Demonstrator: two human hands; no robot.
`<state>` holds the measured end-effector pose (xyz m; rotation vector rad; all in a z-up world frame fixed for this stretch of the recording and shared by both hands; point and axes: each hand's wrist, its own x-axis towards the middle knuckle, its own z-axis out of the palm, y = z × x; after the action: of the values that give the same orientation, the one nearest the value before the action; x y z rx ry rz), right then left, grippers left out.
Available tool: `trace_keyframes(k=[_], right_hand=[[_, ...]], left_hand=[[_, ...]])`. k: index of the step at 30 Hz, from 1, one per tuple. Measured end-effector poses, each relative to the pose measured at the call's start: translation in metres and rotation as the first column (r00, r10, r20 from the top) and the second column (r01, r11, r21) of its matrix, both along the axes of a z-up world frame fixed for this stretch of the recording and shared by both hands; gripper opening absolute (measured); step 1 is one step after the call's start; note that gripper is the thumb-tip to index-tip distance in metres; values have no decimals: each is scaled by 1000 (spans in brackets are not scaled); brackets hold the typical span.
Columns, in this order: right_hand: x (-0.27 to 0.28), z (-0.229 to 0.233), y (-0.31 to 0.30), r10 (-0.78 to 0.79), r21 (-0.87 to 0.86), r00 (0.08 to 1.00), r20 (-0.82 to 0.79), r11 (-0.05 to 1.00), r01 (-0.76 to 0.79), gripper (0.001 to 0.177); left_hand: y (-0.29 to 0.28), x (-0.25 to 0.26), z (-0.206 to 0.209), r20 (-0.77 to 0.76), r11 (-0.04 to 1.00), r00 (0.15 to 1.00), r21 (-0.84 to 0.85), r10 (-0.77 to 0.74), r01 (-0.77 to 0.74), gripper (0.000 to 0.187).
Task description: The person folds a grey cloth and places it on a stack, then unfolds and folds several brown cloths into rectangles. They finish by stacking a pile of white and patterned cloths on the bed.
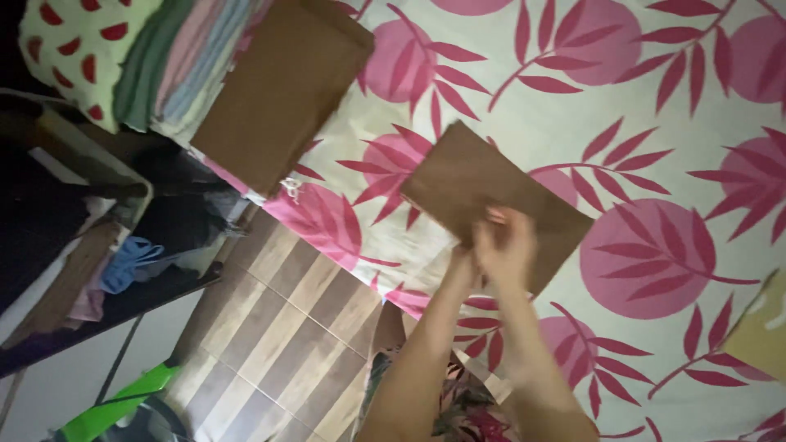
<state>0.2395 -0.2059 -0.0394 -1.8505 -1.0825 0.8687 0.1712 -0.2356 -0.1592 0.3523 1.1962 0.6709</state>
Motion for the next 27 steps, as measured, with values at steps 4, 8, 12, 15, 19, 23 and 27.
trace_keyframes(k=[4,8,12,15,19,23,27], right_hand=[[87,-35,-47,-123,128,910,397,989,78,30],[163,-37,-25,-263,-49,934,244,958,282,40],[233,-112,-9,37,33,956,-292,999,-29,44],[258,-122,5,189,-207,982,-21,960,-190,45],[253,-76,6,370,-430,917,151,860,-276,34],[234,-67,-3,400,-467,872,284,852,-238,21],[212,-73,8,375,-326,824,426,913,-247,17]], left_hand=[[22,-31,-27,-58,973,977,-98,205,-210,45],[69,-55,19,-24,837,837,20,547,-547,49],[83,-59,2,127,771,773,74,622,-632,52],[86,-66,-17,305,735,739,153,601,-661,41],[96,-69,12,138,709,705,24,696,-704,49],[95,-71,-17,154,675,704,204,694,-709,47],[88,-58,-6,-407,729,606,427,683,-535,44]])
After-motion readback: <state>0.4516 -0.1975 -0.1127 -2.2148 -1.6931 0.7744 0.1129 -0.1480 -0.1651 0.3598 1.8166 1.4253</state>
